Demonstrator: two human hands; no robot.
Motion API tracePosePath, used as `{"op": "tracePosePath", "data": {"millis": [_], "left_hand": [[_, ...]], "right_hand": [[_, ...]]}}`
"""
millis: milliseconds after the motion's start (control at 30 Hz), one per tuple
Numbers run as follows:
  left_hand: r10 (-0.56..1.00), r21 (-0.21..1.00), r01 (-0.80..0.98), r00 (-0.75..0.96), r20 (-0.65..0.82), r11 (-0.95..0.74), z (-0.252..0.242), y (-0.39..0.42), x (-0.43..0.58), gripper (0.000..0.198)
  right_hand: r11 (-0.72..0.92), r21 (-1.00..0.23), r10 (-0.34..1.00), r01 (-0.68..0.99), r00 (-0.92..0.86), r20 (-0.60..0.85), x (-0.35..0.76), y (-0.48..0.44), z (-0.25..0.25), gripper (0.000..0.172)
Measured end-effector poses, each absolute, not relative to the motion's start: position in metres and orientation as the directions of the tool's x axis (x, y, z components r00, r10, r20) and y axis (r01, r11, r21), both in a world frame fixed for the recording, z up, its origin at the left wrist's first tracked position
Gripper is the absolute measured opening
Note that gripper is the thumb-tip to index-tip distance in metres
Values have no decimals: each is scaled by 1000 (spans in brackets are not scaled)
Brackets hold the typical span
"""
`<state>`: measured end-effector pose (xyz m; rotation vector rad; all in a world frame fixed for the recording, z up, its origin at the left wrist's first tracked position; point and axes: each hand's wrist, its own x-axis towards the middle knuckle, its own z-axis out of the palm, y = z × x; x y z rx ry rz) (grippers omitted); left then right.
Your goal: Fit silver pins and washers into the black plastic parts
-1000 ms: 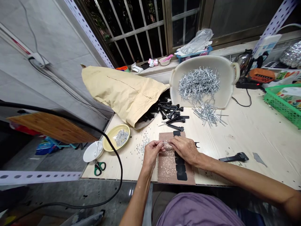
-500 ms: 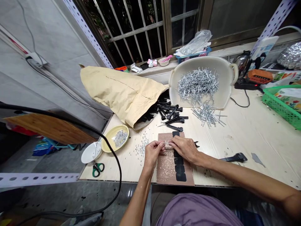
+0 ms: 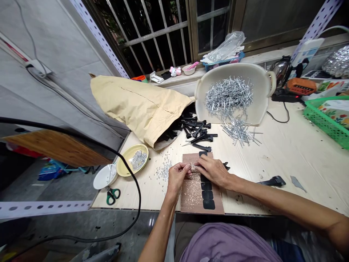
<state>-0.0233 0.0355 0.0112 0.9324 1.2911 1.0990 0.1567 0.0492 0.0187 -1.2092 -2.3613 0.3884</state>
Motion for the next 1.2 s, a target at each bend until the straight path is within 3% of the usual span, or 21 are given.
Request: {"op": "tracePosePath", "data": {"millis": [100,300,567,667,800,1000,1100,1200], "left_hand": [[966,965,-80,-41,-255,252,10,36,-22,33],[965,965,-46,-40,-259,257,10,37,-20,34],[973,973,-6,-21,-229,229,10,40,-6,32],[976,974,62,-29,-216,218,9,39,-2,39],[979,968,168,-105,-172,188,5,36,-6,53],[980,895,446,-186,76,15,-8,27,-6,39],[972,870,493,-209,107,10,-11,24,-3,37],[970,874,486,-223,101,21,-12,24,-2,37]], "right_hand": [[557,-426,830,713,-498,251,158,50,17,29],[419,-698,876,581,-461,142,161,55,14,23],[439,-724,867,531,-462,187,172,59,11,21],[458,-683,870,569,-446,211,185,61,11,21],[499,-539,864,678,-435,252,201,73,8,24],[592,-371,806,716,-507,307,209,92,-9,28],[686,-354,728,636,-609,315,209,67,-16,31],[859,-320,492,401,-820,293,211,42,-12,31]]}}
